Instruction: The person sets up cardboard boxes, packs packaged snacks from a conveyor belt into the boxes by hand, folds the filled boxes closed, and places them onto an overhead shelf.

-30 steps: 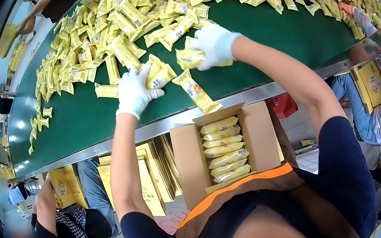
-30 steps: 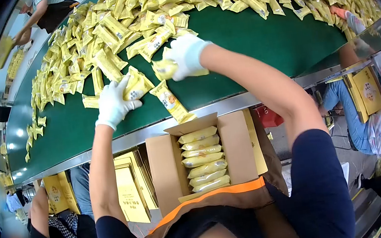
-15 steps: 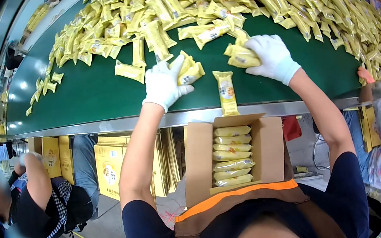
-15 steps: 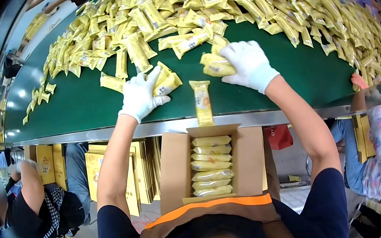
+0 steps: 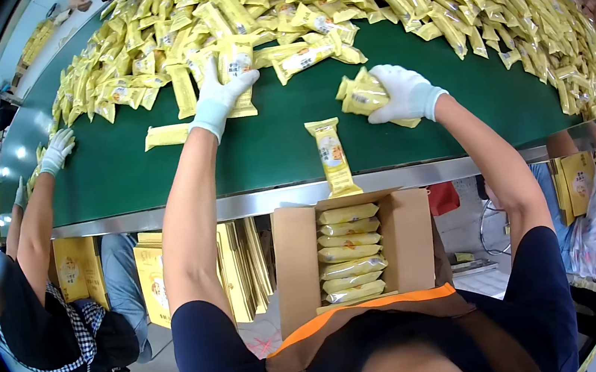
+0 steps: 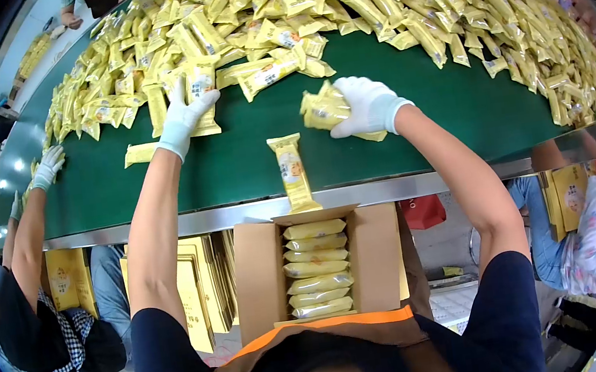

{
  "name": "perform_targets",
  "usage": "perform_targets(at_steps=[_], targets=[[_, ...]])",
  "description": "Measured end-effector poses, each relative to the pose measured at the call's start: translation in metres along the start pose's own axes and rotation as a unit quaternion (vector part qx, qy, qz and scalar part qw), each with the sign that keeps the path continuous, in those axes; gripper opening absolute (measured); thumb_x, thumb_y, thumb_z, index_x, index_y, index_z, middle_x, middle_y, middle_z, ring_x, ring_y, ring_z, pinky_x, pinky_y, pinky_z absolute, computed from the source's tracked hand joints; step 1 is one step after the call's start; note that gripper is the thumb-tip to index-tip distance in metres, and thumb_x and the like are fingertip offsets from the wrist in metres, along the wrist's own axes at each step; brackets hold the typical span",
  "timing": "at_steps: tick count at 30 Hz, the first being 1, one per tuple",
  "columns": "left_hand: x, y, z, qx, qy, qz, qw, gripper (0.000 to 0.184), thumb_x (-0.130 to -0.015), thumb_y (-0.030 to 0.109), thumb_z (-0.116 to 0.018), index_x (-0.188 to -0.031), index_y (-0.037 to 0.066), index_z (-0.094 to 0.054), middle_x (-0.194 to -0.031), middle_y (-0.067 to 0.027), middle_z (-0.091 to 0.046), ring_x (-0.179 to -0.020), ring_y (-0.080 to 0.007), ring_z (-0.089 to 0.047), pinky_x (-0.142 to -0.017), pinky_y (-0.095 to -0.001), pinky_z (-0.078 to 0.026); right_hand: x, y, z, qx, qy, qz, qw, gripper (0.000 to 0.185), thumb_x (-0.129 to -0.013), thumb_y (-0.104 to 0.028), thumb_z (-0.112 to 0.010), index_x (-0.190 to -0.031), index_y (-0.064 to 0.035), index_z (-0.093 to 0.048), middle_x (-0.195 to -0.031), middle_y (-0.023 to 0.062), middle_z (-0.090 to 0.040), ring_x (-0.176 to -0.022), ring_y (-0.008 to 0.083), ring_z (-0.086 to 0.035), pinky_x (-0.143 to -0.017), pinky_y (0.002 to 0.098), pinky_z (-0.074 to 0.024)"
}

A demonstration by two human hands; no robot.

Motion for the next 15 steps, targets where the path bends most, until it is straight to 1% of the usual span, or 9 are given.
perform_targets(at_steps=[1, 3, 4, 5, 6, 7, 9, 13, 15], targets=[[-0.005, 0.0, -0.004, -0.066, -0.007, -0.015, 0.998, 0.115, -0.07, 0.038, -0.085, -0.153, -0.006, -0.019, -0.139, -0.0171, -0.05, -0.121, -0.0206, -0.054, -0.101, -0.0287, -0.042, 0.0, -0.004, 0.004, 0.013, -0.008, 0.029, 0.999, 0.077, -0.064, -0.048, -0.08, -0.122, -0.0039, -0.054, -0.117, 0.0195, -0.06, -0.114, 0.0353, -0.056, -0.098, 0.0393, -0.0464], [0.002, -0.002, 0.007, -0.041, -0.073, -0.03, 0.996, 0.112, -0.071, 0.037, -0.085, -0.152, -0.006, -0.021, -0.134, -0.016, -0.055, -0.118, -0.0192, -0.055, -0.101, -0.0286, -0.042, -0.001, -0.022, 0.016, 0.031, -0.025, 0.094, 0.995, 0.076, -0.064, -0.049, -0.079, -0.122, -0.005, -0.056, -0.118, 0.0194, -0.061, -0.114, 0.0344, -0.057, -0.097, 0.0388, -0.0478], [0.001, -0.02, 0.016, -0.106, -0.104, -0.063, 0.987, 0.11, -0.071, 0.035, -0.085, -0.151, -0.007, -0.023, -0.129, -0.0141, -0.057, -0.114, -0.0172, -0.056, -0.099, -0.027, -0.043, -0.003, -0.029, 0.024, 0.006, -0.024, 0.134, 0.991, 0.08, -0.062, -0.044, -0.081, -0.126, -0.0056, -0.053, -0.116, 0.0182, -0.06, -0.11, 0.035, -0.057, -0.097, 0.0402, -0.0463], [0.026, 0.002, 0.025, -0.181, -0.135, -0.016, 0.974, 0.116, -0.058, 0.057, -0.083, -0.15, 0.003, -0.035, -0.137, -0.0231, -0.054, -0.128, -0.0332, -0.052, -0.11, -0.039, -0.036, -0.007, -0.032, 0.027, 0.007, -0.002, 0.17, 0.985, 0.081, -0.062, -0.044, -0.081, -0.129, -0.0064, -0.052, -0.116, 0.0179, -0.06, -0.109, 0.0354, -0.057, -0.097, 0.0407, -0.0459], [0.051, 0.038, 0.029, -0.386, -0.178, -0.053, 0.904, 0.113, -0.06, 0.057, -0.081, -0.15, 0.006, -0.037, -0.134, -0.0201, -0.056, -0.126, -0.0315, -0.053, -0.111, -0.0439, -0.032, -0.014, -0.037, 0.031, 0.008, 0.014, 0.207, 0.978, 0.083, -0.062, -0.045, -0.08, -0.129, -0.0061, -0.052, -0.117, 0.0183, -0.06, -0.11, 0.0357, -0.057, -0.097, 0.0404, -0.0457], [0.068, 0.059, 0.03, -0.569, -0.213, -0.088, 0.789, 0.109, -0.061, 0.058, -0.08, -0.149, 0.009, -0.038, -0.131, -0.017, -0.059, -0.124, -0.0298, -0.054, -0.113, -0.0487, -0.027, -0.024, -0.045, 0.036, 0.01, 0.029, 0.242, 0.97, 0.084, -0.062, -0.046, -0.08, -0.13, -0.0059, -0.052, -0.117, 0.0187, -0.06, -0.111, 0.0359, -0.057, -0.097, 0.0401, -0.0456], [0.075, 0.041, 0.037, -0.555, -0.254, -0.106, 0.785, 0.11, -0.056, 0.067, -0.076, -0.147, 0.015, -0.043, -0.13, -0.0177, -0.058, -0.127, -0.0366, -0.049, -0.114, -0.0565, -0.017, -0.048, -0.07, 0.059, -0.02, -0.061, 0.191, 0.98, 0.088, -0.062, -0.05, -0.079, -0.132, -0.0049, -0.051, -0.121, 0.0195, -0.059, -0.114, 0.0351, -0.056, -0.099, 0.0392, -0.0447], [0.076, 0.018, 0.041, -0.485, -0.215, -0.156, 0.833, 0.11, -0.054, 0.06, -0.081, -0.145, 0.011, -0.045, -0.131, -0.0171, -0.057, -0.124, -0.0391, -0.049, -0.11, -0.044, -0.034, -0.119, -0.069, 0.048, 0.062, -0.116, 0.151, 0.98, 0.104, -0.06, -0.062, -0.077, -0.141, -0.0039, -0.047, -0.138, 0.019, -0.053, -0.126, 0.0327, -0.053, -0.104, 0.0404, -0.0428], [0.09, 0.021, 0.036, -0.514, -0.183, -0.18, 0.819, 0.108, -0.053, 0.053, -0.082, -0.146, 0.013, -0.043, -0.133, -0.0149, -0.056, -0.123, -0.0411, -0.049, -0.108, -0.044, -0.037, -0.127, -0.06, 0.027, 0.053, -0.13, 0.153, 0.978, 0.104, -0.06, -0.062, -0.076, -0.141, -0.0047, -0.047, -0.14, 0.0175, -0.052, -0.126, 0.0326, -0.052, -0.105, 0.04, -0.0417]])
Point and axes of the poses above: each hand's wrist, its own x-axis away from the middle knuckle, its own z-axis out of the back of the hand, y = z × x, the point moved 1 cm from there along -x, towards the middle knuckle
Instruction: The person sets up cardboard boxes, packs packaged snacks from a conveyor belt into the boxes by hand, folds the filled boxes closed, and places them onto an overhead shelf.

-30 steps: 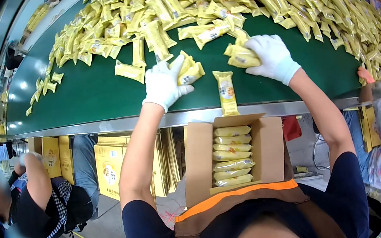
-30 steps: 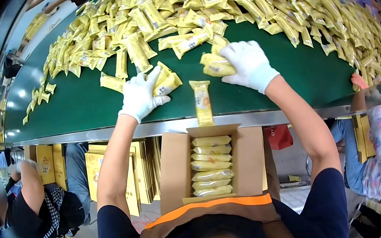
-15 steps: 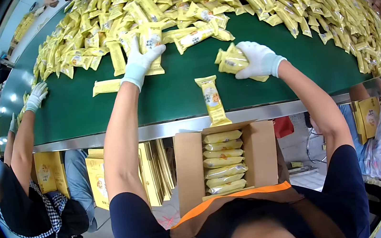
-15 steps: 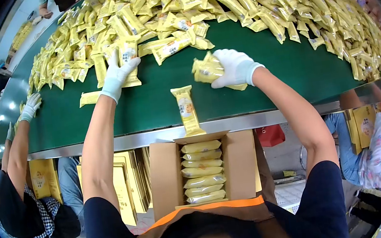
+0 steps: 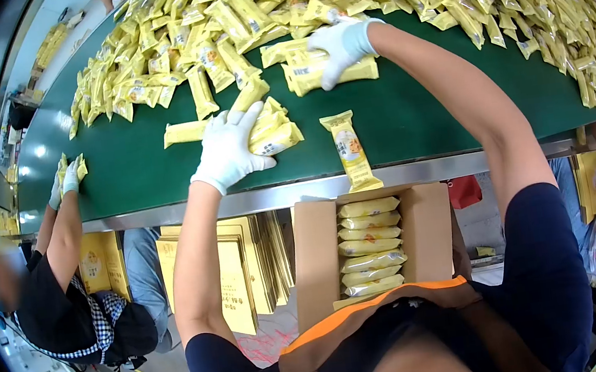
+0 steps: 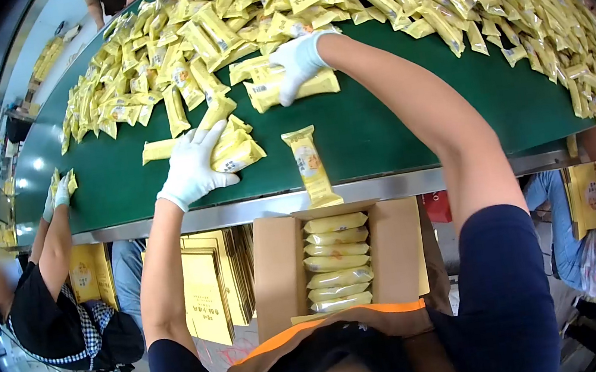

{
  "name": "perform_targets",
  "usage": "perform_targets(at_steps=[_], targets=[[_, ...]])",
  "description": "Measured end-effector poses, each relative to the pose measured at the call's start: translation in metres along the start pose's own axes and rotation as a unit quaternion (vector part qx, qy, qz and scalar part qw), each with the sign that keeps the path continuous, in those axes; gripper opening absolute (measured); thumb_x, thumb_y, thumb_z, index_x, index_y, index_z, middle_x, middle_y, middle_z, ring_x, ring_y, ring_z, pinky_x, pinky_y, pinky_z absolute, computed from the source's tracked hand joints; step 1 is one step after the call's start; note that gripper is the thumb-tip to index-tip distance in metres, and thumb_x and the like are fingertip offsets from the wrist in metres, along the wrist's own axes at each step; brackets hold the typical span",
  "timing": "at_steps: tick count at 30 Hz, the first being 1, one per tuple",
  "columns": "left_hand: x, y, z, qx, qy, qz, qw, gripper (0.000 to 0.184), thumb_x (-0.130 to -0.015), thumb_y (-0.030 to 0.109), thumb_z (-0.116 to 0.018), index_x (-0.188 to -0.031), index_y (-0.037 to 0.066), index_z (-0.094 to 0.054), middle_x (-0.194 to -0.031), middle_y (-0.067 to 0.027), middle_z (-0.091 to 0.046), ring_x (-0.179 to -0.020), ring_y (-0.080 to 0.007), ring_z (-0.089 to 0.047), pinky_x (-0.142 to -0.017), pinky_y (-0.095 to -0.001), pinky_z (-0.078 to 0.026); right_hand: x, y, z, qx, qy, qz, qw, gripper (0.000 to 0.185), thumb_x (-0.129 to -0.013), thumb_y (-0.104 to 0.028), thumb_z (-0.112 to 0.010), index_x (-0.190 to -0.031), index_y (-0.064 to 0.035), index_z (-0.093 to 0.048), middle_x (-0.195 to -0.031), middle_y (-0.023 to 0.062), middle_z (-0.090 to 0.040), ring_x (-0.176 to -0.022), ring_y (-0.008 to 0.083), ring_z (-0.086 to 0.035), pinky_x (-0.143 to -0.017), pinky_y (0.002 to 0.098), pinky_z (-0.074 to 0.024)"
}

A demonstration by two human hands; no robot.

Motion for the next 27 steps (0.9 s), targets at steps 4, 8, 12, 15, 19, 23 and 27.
perform_targets(at_steps=[4, 8, 12, 15, 19, 23, 27], targets=[[0.013, 0.008, -0.009, 0.027, 0.097, 0.0, 0.995, 0.112, -0.054, 0.046, -0.084, -0.15, 0.015, -0.036, -0.139, -0.0169, -0.05, -0.123, -0.0416, -0.049, -0.106, -0.0449, -0.039, 0.052, -0.031, -0.024, 0.094, 0.071, 0.052, 0.992, 0.087, -0.06, -0.052, -0.079, -0.13, -0.0077, -0.055, -0.125, 0.0157, -0.055, -0.118, 0.0338, -0.053, -0.097, 0.0405, -0.045], [0.006, 0.006, -0.008, -0.005, 0.062, 0.021, 0.998, 0.121, -0.05, 0.053, -0.084, -0.151, 0.012, -0.032, -0.132, -0.0214, -0.052, -0.115, -0.0404, -0.054, -0.099, -0.0437, -0.044, 0.09, -0.022, -0.039, 0.084, 0.094, -0.028, 0.992, 0.079, -0.06, -0.05, -0.079, -0.125, -0.009, -0.057, -0.123, 0.0168, -0.053, -0.115, 0.0347, -0.053, -0.095, 0.0418, -0.0462], [-0.018, 0.017, 0.007, -0.052, -0.12, 0.099, 0.986, 0.136, -0.048, 0.061, -0.082, -0.156, 0.01, -0.018, -0.13, -0.0231, -0.053, -0.118, -0.0377, -0.054, -0.103, -0.0418, -0.041, 0.113, 0.004, -0.072, 0.04, 0.167, -0.089, 0.981, 0.087, -0.062, -0.048, -0.079, -0.135, -0.0105, -0.048, -0.126, 0.0196, -0.051, -0.118, 0.0385, -0.051, -0.099, 0.0423, -0.0455], [-0.017, 0.011, -0.002, 0.001, -0.085, 0.096, 0.992, 0.134, -0.05, 0.058, -0.082, -0.156, 0.01, -0.016, -0.133, -0.0231, -0.05, -0.123, -0.0381, -0.05, -0.104, -0.0408, -0.041, 0.117, -0.009, -0.071, 0.046, 0.129, -0.116, 0.984, 0.104, -0.064, -0.05, -0.079, -0.149, -0.0126, -0.032, -0.137, 0.0215, -0.047, -0.124, 0.0393, -0.049, -0.101, 0.0428, -0.0448], [0.001, 0.024, -0.001, 0.032, -0.024, 0.1, 0.994, 0.126, -0.054, 0.046, -0.083, -0.156, 0.011, -0.017, -0.125, -0.0239, -0.053, -0.114, -0.0406, -0.054, -0.097, -0.043, -0.047, 0.121, 0.003, -0.061, -0.16, 0.138, -0.149, 0.966, 0.107, -0.069, -0.049, -0.077, -0.153, -0.013, -0.023, -0.138, 0.0198, -0.049, -0.12, 0.0339, -0.055, -0.099, 0.0409, -0.0463], [0.032, 0.018, -0.02, 0.166, 0.314, 0.033, 0.934, 0.113, -0.064, 0.032, -0.085, -0.151, 0.0, -0.021, -0.122, -0.0212, -0.058, -0.108, -0.0366, -0.059, -0.096, -0.0453, -0.048, 0.162, 0.008, -0.066, -0.764, 0.297, -0.005, 0.573, 0.073, -0.086, -0.043, -0.066, -0.145, -0.0098, -0.038, -0.129, 0.0144, -0.057, -0.112, 0.0279, -0.061, -0.093, 0.0413, -0.0518], [0.076, 0.053, -0.001, 0.813, 0.124, 0.048, 0.567, 0.086, -0.085, 0.039, -0.068, -0.153, 0.01, -0.024, -0.135, -0.017, -0.049, -0.12, -0.0354, -0.054, -0.103, -0.0483, -0.046, 0.202, -0.018, -0.085, -0.89, 0.277, 0.156, 0.327, 0.065, -0.088, -0.055, -0.063, -0.134, -0.0111, -0.05, -0.121, 0.0114, -0.062, -0.107, 0.0322, -0.063, -0.094, 0.0595, -0.0497]])
Point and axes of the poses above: each hand's wrist, its own x-axis away from the middle knuckle, its own z-axis out of the back of the hand, y = z × x, the point moved 1 cm from there along -x, towards the middle knuckle
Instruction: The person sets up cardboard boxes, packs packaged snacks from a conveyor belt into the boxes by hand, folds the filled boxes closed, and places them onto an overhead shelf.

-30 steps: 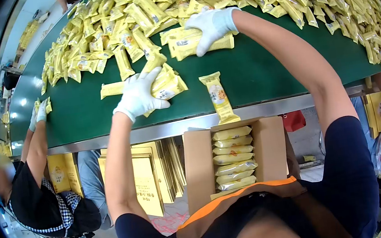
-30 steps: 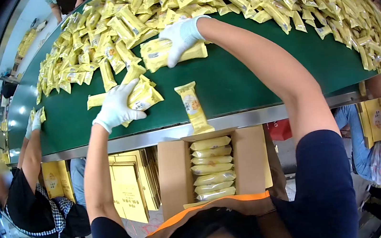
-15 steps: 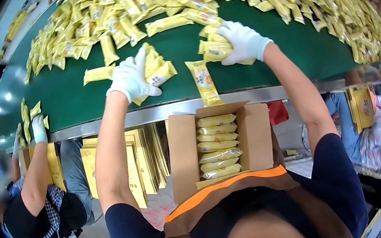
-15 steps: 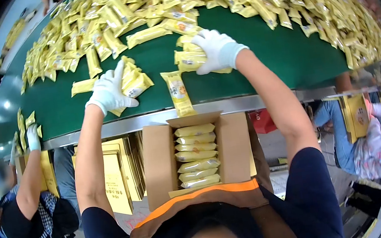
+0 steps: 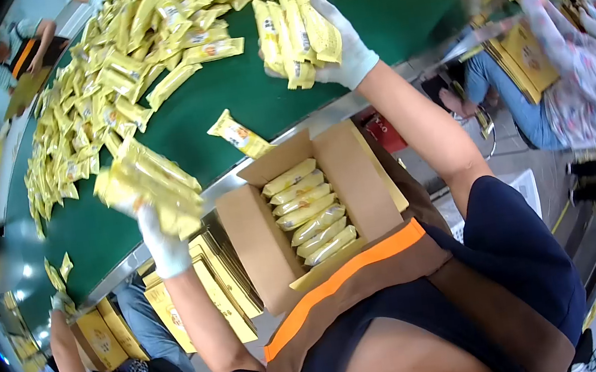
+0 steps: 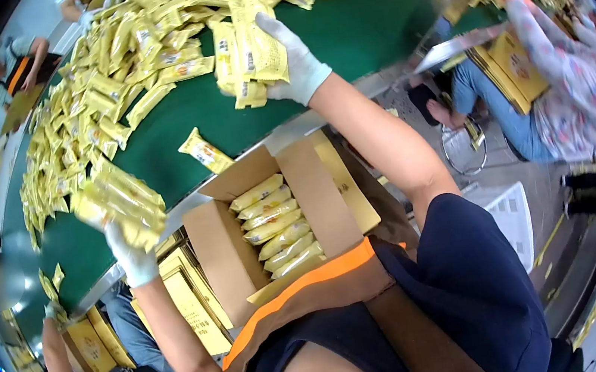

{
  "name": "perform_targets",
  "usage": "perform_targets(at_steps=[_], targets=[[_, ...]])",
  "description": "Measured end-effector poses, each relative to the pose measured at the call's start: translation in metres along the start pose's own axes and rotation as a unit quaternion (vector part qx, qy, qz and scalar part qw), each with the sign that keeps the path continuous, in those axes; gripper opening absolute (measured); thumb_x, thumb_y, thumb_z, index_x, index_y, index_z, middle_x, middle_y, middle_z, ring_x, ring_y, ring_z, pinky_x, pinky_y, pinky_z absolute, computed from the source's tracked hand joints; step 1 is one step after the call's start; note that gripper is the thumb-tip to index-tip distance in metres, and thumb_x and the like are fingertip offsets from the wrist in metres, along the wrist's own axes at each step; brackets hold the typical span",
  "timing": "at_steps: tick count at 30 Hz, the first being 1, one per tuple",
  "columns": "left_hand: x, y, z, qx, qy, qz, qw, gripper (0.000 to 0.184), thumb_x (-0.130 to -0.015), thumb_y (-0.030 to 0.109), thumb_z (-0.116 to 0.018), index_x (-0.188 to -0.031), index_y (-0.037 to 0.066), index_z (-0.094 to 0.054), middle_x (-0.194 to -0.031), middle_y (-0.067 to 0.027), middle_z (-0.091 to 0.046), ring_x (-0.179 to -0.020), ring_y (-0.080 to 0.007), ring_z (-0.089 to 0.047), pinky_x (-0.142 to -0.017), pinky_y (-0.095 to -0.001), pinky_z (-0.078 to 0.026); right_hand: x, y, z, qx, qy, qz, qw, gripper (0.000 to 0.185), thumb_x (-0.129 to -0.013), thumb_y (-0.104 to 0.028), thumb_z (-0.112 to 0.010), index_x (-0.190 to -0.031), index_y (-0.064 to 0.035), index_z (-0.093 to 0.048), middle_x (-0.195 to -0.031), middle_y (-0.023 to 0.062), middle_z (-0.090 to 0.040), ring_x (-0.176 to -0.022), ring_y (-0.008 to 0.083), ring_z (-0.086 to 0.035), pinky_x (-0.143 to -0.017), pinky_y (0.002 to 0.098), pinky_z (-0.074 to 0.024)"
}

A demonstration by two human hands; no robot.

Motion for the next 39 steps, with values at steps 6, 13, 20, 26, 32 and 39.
perform_targets(at_steps=[6, 13, 20, 26, 32, 39], targets=[[0.069, -0.015, -0.05, 0.302, -0.06, -0.045, 0.95, 0.1, -0.076, 0.06, -0.072, -0.152, 0.013, -0.028, -0.151, -0.0208, -0.033, -0.135, -0.0427, -0.037, -0.116, -0.0552, -0.027, 0.08, 0.003, -0.043, 0.474, -0.146, -0.082, 0.864, 0.076, -0.083, -0.049, -0.065, -0.141, -0.004, -0.043, -0.125, 0.0176, -0.058, -0.114, 0.0313, -0.058, -0.098, 0.0427, -0.0476], [0.078, -0.021, -0.037, -0.041, -0.118, 0.11, 0.986, 0.105, -0.071, 0.049, -0.079, -0.152, 0.007, -0.027, -0.147, -0.0155, -0.042, -0.134, -0.0336, -0.044, -0.114, -0.0454, -0.034, 0.097, 0.114, -0.097, 0.767, -0.402, -0.341, 0.367, 0.083, -0.068, -0.044, -0.071, -0.14, -0.0085, -0.049, -0.123, 0.0231, -0.059, -0.111, 0.0369, -0.06, -0.091, 0.0441, -0.0492], [0.032, -0.048, -0.113, -0.569, -0.327, 0.098, 0.748, 0.124, -0.055, 0.05, -0.079, -0.154, 0.004, -0.02, -0.134, -0.0265, -0.05, -0.124, -0.039, -0.052, -0.105, -0.0428, -0.041, 0.173, 0.178, -0.045, 0.907, -0.331, 0.029, 0.261, 0.063, -0.076, -0.028, -0.071, -0.135, -0.0155, -0.054, -0.119, 0.0178, -0.063, -0.112, 0.0345, -0.061, -0.097, 0.0428, -0.0471], [0.031, -0.066, -0.129, -0.749, -0.32, 0.059, 0.577, 0.117, -0.057, 0.051, -0.078, -0.155, 0.017, -0.023, -0.125, -0.0233, -0.054, -0.119, -0.0408, -0.053, -0.101, -0.0446, -0.044, 0.176, 0.152, -0.049, 0.84, -0.368, -0.139, 0.374, 0.064, -0.078, -0.034, -0.068, -0.136, -0.0124, -0.051, -0.119, 0.0207, -0.058, -0.105, 0.0351, -0.063, -0.093, 0.046, -0.0485], [0.049, -0.1, -0.14, -0.82, -0.307, 0.008, 0.482, 0.106, -0.065, 0.047, -0.077, -0.154, 0.018, -0.027, -0.125, -0.0228, -0.052, -0.115, -0.0359, -0.051, -0.096, -0.0453, -0.039, 0.186, 0.138, -0.034, 0.795, -0.443, -0.138, 0.389, 0.064, -0.078, -0.034, -0.072, -0.134, -0.0118, -0.049, -0.136, 0.0201, -0.045, -0.123, 0.0385, -0.048, -0.1, 0.0505, -0.0414], [0.057, -0.145, -0.139, -0.835, -0.291, -0.004, 0.467, 0.076, -0.085, 0.034, -0.063, -0.152, 0.018, -0.031, -0.142, -0.0215, -0.042, -0.131, -0.0375, -0.04, -0.111, -0.0566, -0.026, 0.17, 0.103, -0.041, 0.718, -0.478, -0.26, 0.434, 0.034, -0.087, -0.029, -0.064, -0.111, -0.005, -0.068, -0.117, 0.0115, -0.064, -0.111, 0.0255, -0.061, -0.094, 0.0377, -0.0492]])
Point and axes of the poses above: each hand's wrist, its own x-axis away from the middle knuckle, its own z-axis out of the back of the hand, y = z × x, the point moved 1 cm from there along -x, towards the middle knuckle
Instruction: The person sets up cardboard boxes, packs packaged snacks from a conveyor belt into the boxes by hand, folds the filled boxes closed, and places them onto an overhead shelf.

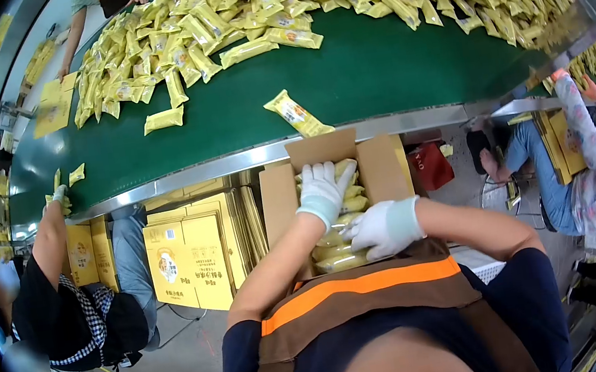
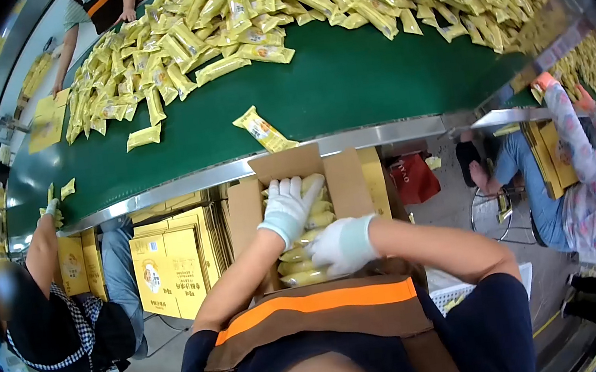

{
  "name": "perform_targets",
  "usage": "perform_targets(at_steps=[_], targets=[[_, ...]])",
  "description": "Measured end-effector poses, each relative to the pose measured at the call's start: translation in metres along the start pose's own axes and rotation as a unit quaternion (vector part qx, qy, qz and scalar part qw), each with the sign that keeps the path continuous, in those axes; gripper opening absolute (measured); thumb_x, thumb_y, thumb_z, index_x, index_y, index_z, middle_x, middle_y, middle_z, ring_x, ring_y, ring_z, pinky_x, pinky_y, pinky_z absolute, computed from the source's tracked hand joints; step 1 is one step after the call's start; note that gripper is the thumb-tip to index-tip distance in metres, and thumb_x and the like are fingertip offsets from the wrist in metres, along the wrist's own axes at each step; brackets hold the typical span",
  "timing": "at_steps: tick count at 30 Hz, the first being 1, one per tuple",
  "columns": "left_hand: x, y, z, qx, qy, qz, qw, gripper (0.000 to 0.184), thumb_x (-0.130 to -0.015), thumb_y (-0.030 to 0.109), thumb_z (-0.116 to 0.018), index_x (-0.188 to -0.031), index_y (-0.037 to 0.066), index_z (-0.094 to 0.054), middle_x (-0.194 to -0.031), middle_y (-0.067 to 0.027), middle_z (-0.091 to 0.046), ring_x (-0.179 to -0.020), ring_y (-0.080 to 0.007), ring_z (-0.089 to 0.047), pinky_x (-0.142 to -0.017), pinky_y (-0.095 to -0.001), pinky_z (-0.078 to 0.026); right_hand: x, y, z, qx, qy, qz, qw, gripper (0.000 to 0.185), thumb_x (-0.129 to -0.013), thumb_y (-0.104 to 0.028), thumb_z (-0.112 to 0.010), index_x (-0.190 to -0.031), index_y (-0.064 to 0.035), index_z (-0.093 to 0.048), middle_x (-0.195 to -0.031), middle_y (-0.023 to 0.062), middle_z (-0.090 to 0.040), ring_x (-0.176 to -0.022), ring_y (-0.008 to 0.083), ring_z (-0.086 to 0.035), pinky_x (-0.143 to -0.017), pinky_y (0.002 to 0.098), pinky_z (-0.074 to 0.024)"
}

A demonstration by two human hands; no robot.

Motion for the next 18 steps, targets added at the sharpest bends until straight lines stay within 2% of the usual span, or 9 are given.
perform_targets(at_steps=[2, 5, 7, 10, 11, 13, 15, 16, 18], targets=[[0.002, 0.003, -0.012, -0.046, 0.063, -0.005, 0.997, 0.073, -0.087, 0.036, -0.061, -0.152, 0.02, -0.031, -0.149, -0.0183, -0.038, -0.135, -0.0375, -0.036, -0.113, -0.0583, -0.022, 0.012, 0.019, 0.045, -0.196, -0.03, 0.032, 0.98, 0.038, -0.089, -0.031, -0.064, -0.116, -0.0029, -0.066, -0.111, 0.0127, -0.067, -0.107, 0.0228, -0.064, -0.093, 0.0344, -0.0504], [0.018, -0.004, 0.02, 0.031, 0.219, -0.062, 0.973, 0.055, -0.084, 0.028, -0.061, -0.137, 0.017, -0.051, -0.147, -0.0112, -0.043, -0.133, -0.0346, -0.04, -0.111, -0.0567, -0.027, 0.02, 0.054, 0.123, -0.31, 0.192, 0.054, 0.93, 0.038, -0.092, -0.028, -0.064, -0.117, 0.0002, -0.064, -0.104, 0.0091, -0.068, -0.104, 0.0151, -0.063, -0.092, 0.0299, -0.05], [0.032, -0.035, 0.052, 0.064, 0.308, -0.12, 0.942, 0.043, -0.079, 0.02, -0.065, -0.122, 0.014, -0.061, -0.135, -0.0129, -0.053, -0.124, -0.0348, -0.049, -0.105, -0.0528, -0.036, 0.015, 0.095, 0.176, -0.423, 0.356, 0.004, 0.833, 0.033, -0.092, -0.023, -0.063, -0.115, -0.0005, -0.063, -0.101, 0.0063, -0.067, -0.1, 0.0133, -0.062, -0.09, 0.0301, -0.0503], [0.039, -0.133, 0.101, 0.109, 0.429, 0.011, 0.897, 0.041, -0.075, 0.007, -0.065, -0.116, 0.011, -0.064, -0.121, -0.0171, -0.06, -0.113, -0.0377, -0.056, -0.098, -0.0499, -0.043, -0.021, 0.209, 0.236, -0.152, 0.474, -0.109, 0.861, 0.045, -0.088, -0.032, -0.065, -0.123, -0.0038, -0.062, -0.109, 0.013, -0.068, -0.103, 0.0223, -0.064, -0.092, 0.0329, -0.0499], [0.034, -0.181, 0.08, 0.099, 0.497, 0.098, 0.857, 0.044, -0.079, 0.01, -0.064, -0.123, 0.01, -0.061, -0.133, -0.0218, -0.052, -0.122, -0.0406, -0.05, -0.104, -0.047, -0.039, -0.036, 0.225, 0.253, -0.092, 0.486, -0.121, 0.86, 0.056, -0.085, -0.04, -0.066, -0.127, -0.0038, -0.059, -0.118, 0.0151, -0.064, -0.111, 0.0252, -0.06, -0.096, 0.0347, -0.0477], [0.028, -0.28, 0.033, 0.079, 0.505, 0.239, 0.826, 0.048, -0.086, 0.026, -0.069, -0.132, 0.013, -0.057, -0.142, -0.0276, -0.041, -0.128, -0.0465, -0.04, -0.107, -0.0536, -0.034, -0.072, 0.238, 0.283, 0.027, 0.496, -0.169, 0.851, 0.07, -0.08, -0.051, -0.066, -0.134, -0.0073, -0.053, -0.133, 0.0175, -0.055, -0.123, 0.0309, -0.053, -0.102, 0.0393, -0.0433], [0.022, -0.396, -0.061, 0.091, 0.366, 0.405, 0.833, 0.056, -0.089, 0.049, -0.064, -0.138, 0.023, -0.054, -0.146, -0.0286, -0.036, -0.132, -0.047, -0.038, -0.108, -0.0543, -0.034, -0.108, 0.236, 0.292, 0.139, 0.451, -0.255, 0.844, 0.074, -0.078, -0.054, -0.065, -0.139, -0.0149, -0.048, -0.138, 0.0173, -0.049, -0.125, 0.0349, -0.05, -0.104, 0.0439, -0.0416], [0.02, -0.392, -0.046, 0.168, 0.327, 0.45, 0.814, 0.054, -0.089, 0.051, -0.063, -0.134, 0.021, -0.058, -0.144, -0.0282, -0.04, -0.13, -0.0446, -0.041, -0.108, -0.0508, -0.037, -0.121, 0.234, 0.285, 0.191, 0.407, -0.302, 0.841, 0.074, -0.078, -0.053, -0.065, -0.141, -0.019, -0.046, -0.138, 0.0167, -0.049, -0.123, 0.0362, -0.05, -0.103, 0.0458, -0.0419], [0.012, -0.382, -0.047, 0.143, 0.381, 0.401, 0.82, 0.05, -0.089, 0.049, -0.063, -0.128, 0.017, -0.062, -0.142, -0.0267, -0.044, -0.127, -0.0426, -0.046, -0.107, -0.0468, -0.038, -0.12, 0.237, 0.264, 0.265, 0.435, -0.213, 0.834, 0.063, -0.084, -0.05, -0.062, -0.138, -0.0215, -0.047, -0.12, 0.0174, -0.057, -0.111, 0.0378, -0.057, -0.095, 0.0479, -0.0458]])
Point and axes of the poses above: each hand's wrist, its own x-axis away from the middle knuckle, its own z-axis out of the back of the hand, y = z × x, the point moved 1 cm from there along -x, towards the middle knuckle
